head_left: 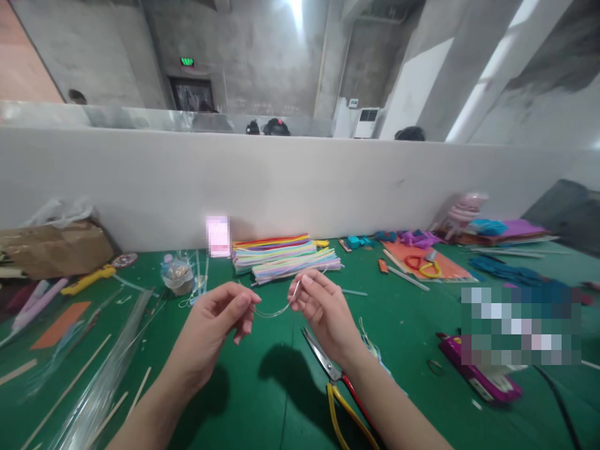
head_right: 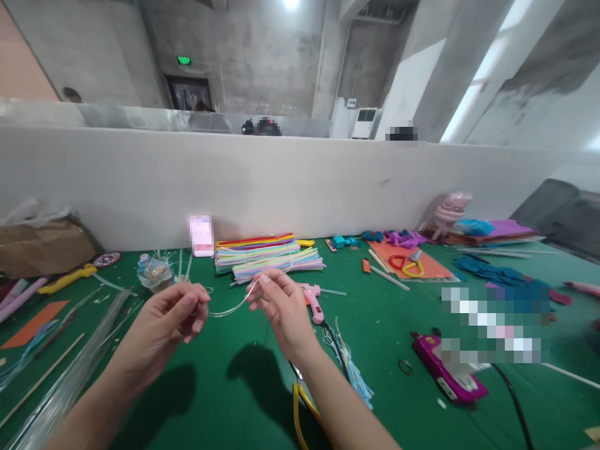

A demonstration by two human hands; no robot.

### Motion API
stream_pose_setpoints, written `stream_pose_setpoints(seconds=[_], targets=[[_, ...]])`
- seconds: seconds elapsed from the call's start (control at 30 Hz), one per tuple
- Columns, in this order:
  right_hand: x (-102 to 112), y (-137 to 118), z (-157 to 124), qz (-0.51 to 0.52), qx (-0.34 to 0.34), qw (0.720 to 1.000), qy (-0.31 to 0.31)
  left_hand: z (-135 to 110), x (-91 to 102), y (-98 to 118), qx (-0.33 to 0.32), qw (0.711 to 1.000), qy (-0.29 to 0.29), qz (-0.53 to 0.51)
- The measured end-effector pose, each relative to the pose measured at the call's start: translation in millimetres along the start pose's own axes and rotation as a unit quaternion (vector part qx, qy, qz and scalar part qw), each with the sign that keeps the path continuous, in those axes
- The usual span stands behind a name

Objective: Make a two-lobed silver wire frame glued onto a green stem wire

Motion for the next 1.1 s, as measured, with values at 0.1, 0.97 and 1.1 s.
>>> stream_pose_setpoints(seconds=[0.1, 0.97, 1.1], targets=[[-0.8, 28.0, -16.2, 0.039, -0.065, 0.997, -0.004, -10.3, -2.3, -18.8, 0.027, 0.999, -0.015, 0.018], [7.1, 78.8, -56.6, -0.053, -0.253, 0.966, -0.029, -36.5, -7.2, -63.3, 0.041, 0.989, 0.032, 0.14], [6.6, 80.3, -58.5, -0.062, -0.262, 0.963, -0.022, -36.2, -11.4, -61.7, 0.011, 0.986, 0.032, 0.164]])
Point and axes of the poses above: each hand's wrist, its own z-axis towards the middle knuckle, its own x-axis out of the back of the hand, y = z × x, the point moved 5 cm from there along z, towards the middle knuckle, and after that the axes turned 14 degrees about -y, right-handed, at the moved point
